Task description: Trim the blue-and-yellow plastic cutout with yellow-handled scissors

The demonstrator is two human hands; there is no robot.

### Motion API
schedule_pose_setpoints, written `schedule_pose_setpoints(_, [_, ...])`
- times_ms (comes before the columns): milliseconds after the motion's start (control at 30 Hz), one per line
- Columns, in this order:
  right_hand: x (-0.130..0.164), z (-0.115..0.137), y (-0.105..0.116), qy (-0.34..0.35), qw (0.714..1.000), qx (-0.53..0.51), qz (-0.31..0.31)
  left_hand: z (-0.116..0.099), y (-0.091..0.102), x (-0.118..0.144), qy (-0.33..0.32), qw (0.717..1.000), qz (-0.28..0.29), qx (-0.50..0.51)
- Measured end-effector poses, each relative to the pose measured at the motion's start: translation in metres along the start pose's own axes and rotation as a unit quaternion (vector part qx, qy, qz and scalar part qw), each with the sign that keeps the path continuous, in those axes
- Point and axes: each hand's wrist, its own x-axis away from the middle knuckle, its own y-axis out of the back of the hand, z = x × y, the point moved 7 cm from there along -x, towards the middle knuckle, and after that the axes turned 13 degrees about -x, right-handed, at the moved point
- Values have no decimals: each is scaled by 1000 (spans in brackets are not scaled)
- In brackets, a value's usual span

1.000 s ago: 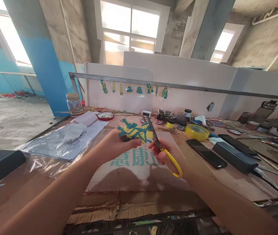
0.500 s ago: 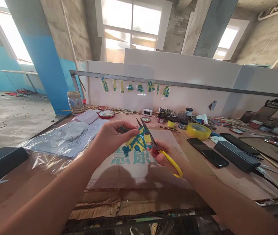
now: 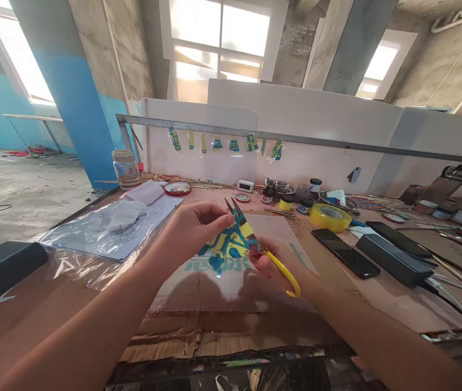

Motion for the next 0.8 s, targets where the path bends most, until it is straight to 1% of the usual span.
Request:
schedule_pose_setpoints(67, [0,-4,1,-3,1000,6,3,-3,-1,1,-13,1000,-7,-24])
schedule_pose_setpoints(133, [1,-8,3,11,1000,13,11,-5,-1,2,-27,999,-19,-43])
schedule_pose_setpoints(300, [7,-12,7,53,993,81,68,-5,-5,1,-52,996,-26,-63])
schedule_pose_setpoints(367, [9,-10,7,59,990,100,73,-4,-6,0,-51,996,-25,-69])
schedule_pose_setpoints(533, [8,-3,2,66,988,122,72,-4,-7,1,-53,995,-35,-82])
schedule_pose_setpoints(667, [3,-4,-3,55,994,72,66,-3,-9,2,-66,993,-47,-88])
schedule_pose_setpoints(800, [0,-9,0,45,997,52,26,-3,-11,4,-59,994,-60,-74])
